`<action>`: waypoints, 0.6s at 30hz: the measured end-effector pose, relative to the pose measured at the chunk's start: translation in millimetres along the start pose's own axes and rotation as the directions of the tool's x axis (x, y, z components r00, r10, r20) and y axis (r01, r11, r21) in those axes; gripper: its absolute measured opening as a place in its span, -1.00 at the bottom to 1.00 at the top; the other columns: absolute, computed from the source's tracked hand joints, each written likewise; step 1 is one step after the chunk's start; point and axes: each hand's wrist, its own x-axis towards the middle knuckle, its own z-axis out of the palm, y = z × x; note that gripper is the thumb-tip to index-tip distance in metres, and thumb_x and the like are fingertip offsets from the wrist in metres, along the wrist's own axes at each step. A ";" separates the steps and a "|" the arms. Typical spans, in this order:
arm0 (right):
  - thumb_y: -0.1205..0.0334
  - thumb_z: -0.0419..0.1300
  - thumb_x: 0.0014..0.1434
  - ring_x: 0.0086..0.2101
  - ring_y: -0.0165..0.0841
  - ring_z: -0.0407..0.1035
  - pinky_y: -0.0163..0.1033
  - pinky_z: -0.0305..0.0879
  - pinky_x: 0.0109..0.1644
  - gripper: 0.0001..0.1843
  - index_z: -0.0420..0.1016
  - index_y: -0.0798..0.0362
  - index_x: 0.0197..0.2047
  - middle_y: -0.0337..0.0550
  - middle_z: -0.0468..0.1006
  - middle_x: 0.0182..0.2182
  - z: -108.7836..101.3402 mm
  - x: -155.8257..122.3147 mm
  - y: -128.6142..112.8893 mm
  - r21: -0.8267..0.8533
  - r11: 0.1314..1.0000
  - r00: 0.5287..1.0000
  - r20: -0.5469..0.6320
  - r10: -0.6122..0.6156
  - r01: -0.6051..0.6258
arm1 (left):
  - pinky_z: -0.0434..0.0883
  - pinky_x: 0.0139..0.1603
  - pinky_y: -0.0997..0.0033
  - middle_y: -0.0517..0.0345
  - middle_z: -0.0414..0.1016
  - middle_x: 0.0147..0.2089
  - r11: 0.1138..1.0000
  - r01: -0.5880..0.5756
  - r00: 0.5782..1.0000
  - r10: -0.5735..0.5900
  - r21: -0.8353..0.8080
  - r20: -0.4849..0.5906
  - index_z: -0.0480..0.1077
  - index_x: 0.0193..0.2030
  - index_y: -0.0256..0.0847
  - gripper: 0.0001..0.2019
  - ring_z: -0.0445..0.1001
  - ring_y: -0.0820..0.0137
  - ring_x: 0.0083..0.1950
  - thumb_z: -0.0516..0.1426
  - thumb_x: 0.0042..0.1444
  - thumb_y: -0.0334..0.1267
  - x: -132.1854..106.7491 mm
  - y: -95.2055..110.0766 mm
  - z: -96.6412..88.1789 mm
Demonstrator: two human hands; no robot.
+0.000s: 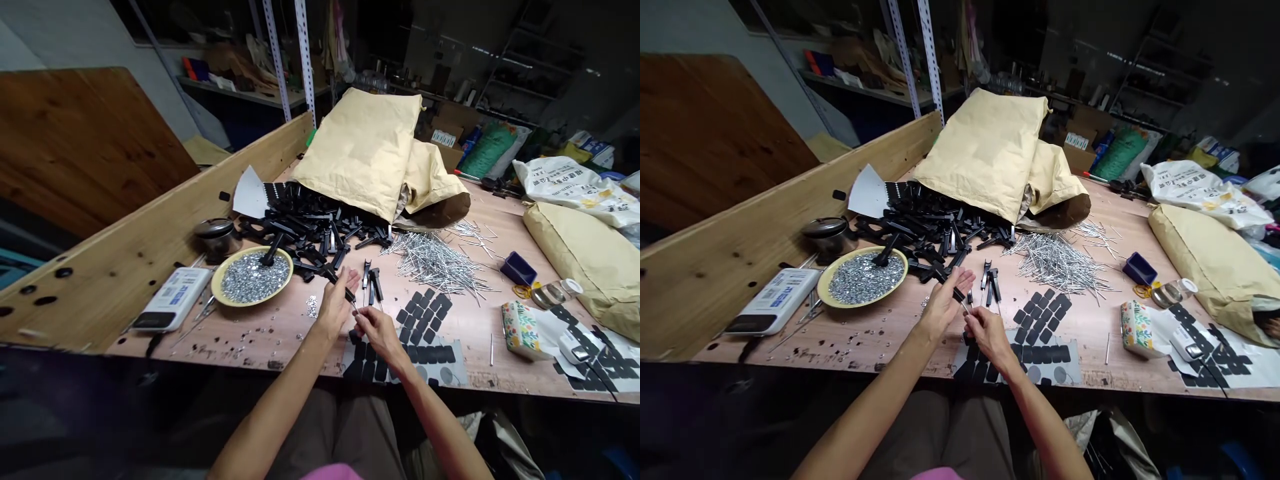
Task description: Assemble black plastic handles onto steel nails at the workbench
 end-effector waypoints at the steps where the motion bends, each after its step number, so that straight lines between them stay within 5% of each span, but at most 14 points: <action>1: 0.09 -0.03 0.24 -0.54 -0.41 0.37 -0.34 0.30 -0.43 -0.68 0.47 0.07 -0.24 -0.23 0.50 -0.53 -3.9 -7.0 0.1 0.007 1.000 1.000 -0.024 0.016 -0.015 | 0.40 0.00 0.30 -0.06 0.51 -0.28 0.999 0.033 0.999 -0.032 -0.009 0.022 0.40 -0.35 -0.30 -0.74 0.51 0.33 -0.14 0.14 0.12 -0.10 -9.8 -0.4 0.7; 3: 0.08 -0.03 0.25 -0.52 -0.40 0.37 -0.34 0.28 -0.45 -0.67 0.48 0.07 -0.28 -0.19 0.50 -0.50 -19.6 -19.2 0.2 -0.101 0.995 0.987 -0.157 -0.018 0.002 | 0.45 -0.07 0.23 -0.04 0.49 -0.35 0.993 0.113 0.985 -0.116 0.037 0.124 0.40 -0.39 -0.30 -0.69 0.52 0.31 -0.24 0.16 0.07 -0.03 -37.2 -4.5 -2.8; 4: 0.09 -0.03 0.26 -0.49 -0.38 0.38 -0.33 0.28 -0.42 -0.67 0.49 0.07 -0.29 -0.15 0.51 -0.47 -30.4 -24.8 -0.8 -0.204 0.979 0.975 -0.214 -0.068 0.023 | 0.47 -0.11 0.18 -0.04 0.49 -0.36 0.983 0.122 0.952 -0.155 0.137 0.264 0.42 -0.37 -0.31 -0.67 0.52 0.29 -0.27 0.15 0.06 -0.01 -54.0 -8.1 -6.9; 6: 0.10 -0.04 0.27 -0.42 -0.34 0.39 -0.30 0.28 -0.35 -0.65 0.51 0.06 -0.30 -0.10 0.50 -0.43 -53.2 -36.2 -6.7 -0.443 0.893 0.956 -0.219 -0.194 0.080 | 0.48 -0.16 0.18 0.00 0.51 -0.31 0.917 -0.196 0.888 0.016 0.348 0.459 0.45 -0.23 -0.25 -0.73 0.51 0.29 -0.26 0.22 0.01 -0.10 -88.4 -17.4 -17.6; 7: 0.11 -0.04 0.28 -0.41 -0.34 0.38 -0.30 0.26 -0.33 -0.65 0.52 0.05 -0.31 -0.09 0.49 -0.44 -63.0 -41.9 -11.6 -0.549 0.827 0.956 -0.158 -0.246 0.122 | 0.47 -0.09 0.18 0.02 0.52 -0.25 0.790 -0.451 0.832 0.204 0.415 0.516 0.46 -0.19 -0.21 -0.76 0.50 0.28 -0.18 0.23 0.01 -0.15 -103.3 -22.2 -23.2; 8: 0.12 -0.04 0.28 -0.41 -0.34 0.37 -0.30 0.25 -0.34 -0.65 0.52 0.04 -0.33 -0.09 0.47 -0.44 -70.8 -47.6 -17.7 -0.623 0.762 0.958 -0.067 -0.280 0.179 | 0.42 0.01 0.14 0.02 0.52 -0.20 0.602 -0.658 0.729 0.361 0.451 0.581 0.47 -0.20 -0.17 -0.83 0.48 0.25 -0.08 0.19 0.06 -0.21 -115.2 -26.5 -28.6; 9: 0.13 -0.04 0.29 -0.42 -0.35 0.35 -0.31 0.23 -0.35 -0.64 0.53 0.03 -0.34 -0.10 0.45 -0.46 -76.2 -53.0 -24.3 -0.664 0.708 0.955 0.036 -0.295 0.243 | 0.35 0.10 0.08 0.02 0.53 -0.13 0.415 -0.769 0.638 0.458 0.486 0.619 0.47 -0.16 -0.14 -0.84 0.44 0.24 0.00 0.13 0.12 -0.29 -123.5 -30.1 -33.9; 11: 0.15 -0.05 0.30 -0.45 -0.37 0.33 -0.33 0.20 -0.39 -0.63 0.54 0.03 -0.35 -0.11 0.44 -0.48 -80.2 -61.3 -37.1 -0.660 0.665 0.936 0.206 -0.286 0.349 | 0.36 0.09 0.13 0.02 0.54 -0.13 0.178 -0.840 0.522 0.524 0.513 0.673 0.46 -0.13 -0.15 -0.80 0.46 0.28 -0.03 0.05 0.18 -0.35 -129.2 -34.7 -44.4; 12: 0.15 -0.04 0.30 -0.45 -0.38 0.33 -0.33 0.20 -0.40 -0.64 0.54 0.03 -0.34 -0.12 0.44 -0.47 -79.4 -63.0 -41.9 -0.634 0.677 0.928 0.259 -0.270 0.374 | 0.41 0.01 0.22 0.03 0.55 -0.18 0.144 -0.843 0.510 0.522 0.518 0.684 0.46 -0.14 -0.17 -0.79 0.49 0.32 -0.10 0.02 0.20 -0.36 -128.0 -35.9 -50.2; 14: 0.13 0.00 0.28 -0.43 -0.38 0.36 -0.34 0.23 -0.38 -0.69 0.54 0.04 -0.27 -0.12 0.47 -0.44 -73.8 -59.6 -46.1 -0.541 0.758 0.923 0.316 -0.219 0.365 | 0.46 -0.21 0.39 0.06 0.55 -0.31 0.222 -0.813 0.571 0.488 0.538 0.660 0.48 -0.24 -0.19 -0.80 0.51 0.38 -0.28 0.02 0.19 -0.33 -121.8 -36.5 -63.3; 16: 0.09 0.08 0.23 -0.41 -0.38 0.40 -0.34 0.28 -0.36 -0.72 0.49 0.04 -0.11 -0.13 0.52 -0.37 -62.9 -45.5 -42.2 -0.381 0.877 0.922 0.356 -0.153 0.293 | 0.43 -0.31 0.44 0.10 0.52 -0.41 0.433 -0.675 0.737 0.431 0.597 0.521 0.49 -0.39 -0.19 -0.84 0.48 0.40 -0.36 0.10 0.12 -0.28 -114.7 -34.7 -77.9; 18: 0.08 0.11 0.20 -0.40 -0.39 0.42 -0.34 0.30 -0.35 -0.68 0.45 0.04 -0.04 -0.15 0.55 -0.32 -44.8 -23.1 -32.8 -0.229 0.952 0.925 0.363 -0.110 0.203 | 0.39 -0.38 0.47 0.13 0.48 -0.47 0.721 -0.368 0.929 0.270 0.587 0.252 0.48 -0.48 -0.20 -0.88 0.45 0.41 -0.42 0.20 -0.01 -0.23 -108.4 -30.3 -92.9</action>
